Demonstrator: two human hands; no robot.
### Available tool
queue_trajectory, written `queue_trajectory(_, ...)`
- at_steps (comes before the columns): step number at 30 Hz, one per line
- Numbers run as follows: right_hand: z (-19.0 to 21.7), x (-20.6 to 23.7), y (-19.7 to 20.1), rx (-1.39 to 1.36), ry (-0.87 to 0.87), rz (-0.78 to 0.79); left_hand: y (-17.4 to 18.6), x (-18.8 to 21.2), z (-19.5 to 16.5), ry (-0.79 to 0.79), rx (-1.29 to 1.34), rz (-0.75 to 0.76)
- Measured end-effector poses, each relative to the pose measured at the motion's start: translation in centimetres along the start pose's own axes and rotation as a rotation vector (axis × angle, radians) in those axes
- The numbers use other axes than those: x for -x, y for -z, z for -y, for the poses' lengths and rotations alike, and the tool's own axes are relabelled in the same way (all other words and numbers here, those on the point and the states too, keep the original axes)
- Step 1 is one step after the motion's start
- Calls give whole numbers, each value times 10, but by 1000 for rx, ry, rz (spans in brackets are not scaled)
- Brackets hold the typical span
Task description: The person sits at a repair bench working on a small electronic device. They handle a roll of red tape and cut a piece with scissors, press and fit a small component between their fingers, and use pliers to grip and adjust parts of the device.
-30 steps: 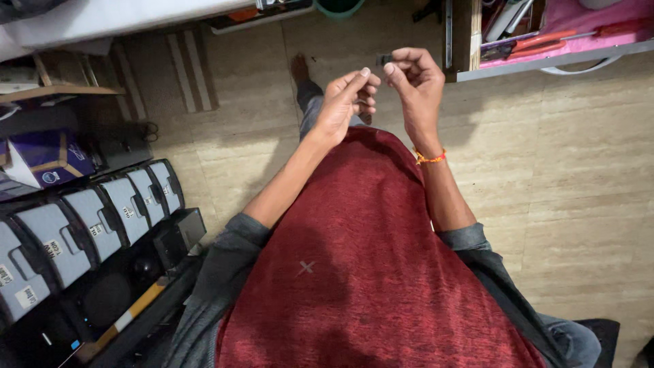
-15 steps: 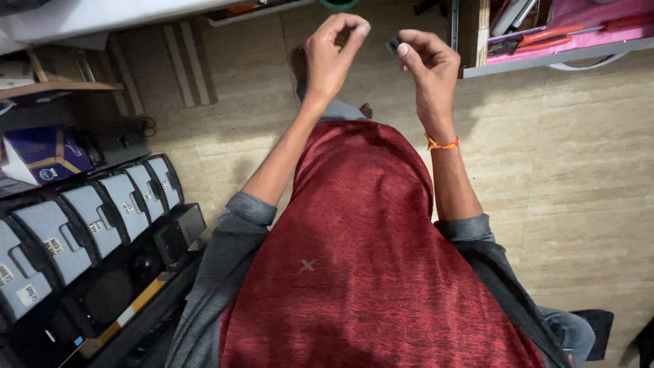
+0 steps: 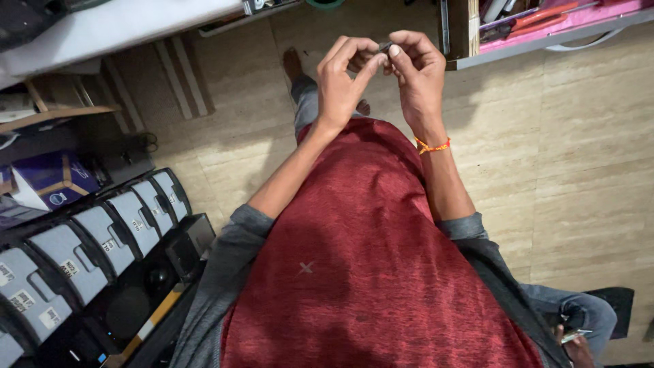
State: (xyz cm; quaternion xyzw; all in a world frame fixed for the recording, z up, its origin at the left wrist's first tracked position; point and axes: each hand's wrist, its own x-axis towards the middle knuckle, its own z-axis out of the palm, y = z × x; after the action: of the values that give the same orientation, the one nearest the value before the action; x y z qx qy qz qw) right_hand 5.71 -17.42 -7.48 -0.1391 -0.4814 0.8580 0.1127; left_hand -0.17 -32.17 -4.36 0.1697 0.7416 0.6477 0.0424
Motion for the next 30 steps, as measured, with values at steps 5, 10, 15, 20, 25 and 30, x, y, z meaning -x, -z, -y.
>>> queue_trajectory(5,2,3,-1,0,9,-26,0,4,-5,-40,14,4)
queue_trajectory(10,-1,6,1,95,59,-60,-4,9,-5,-55,-47,-42)
queue_trajectory(15,-4,9,2,147,108,-79,-7,8,-1,-42,-36,-86)
queue_trajectory(20,-4,11,-1,114,119,-97,-10,10,3,-62,-23,-105)
queue_trajectory(25,-7,15,0,140,127,-116,-13,11,5,-129,-87,-107)
queue_trajectory(30,-15,15,5,162,129,-141,-14,14,3,-83,-121,-73)
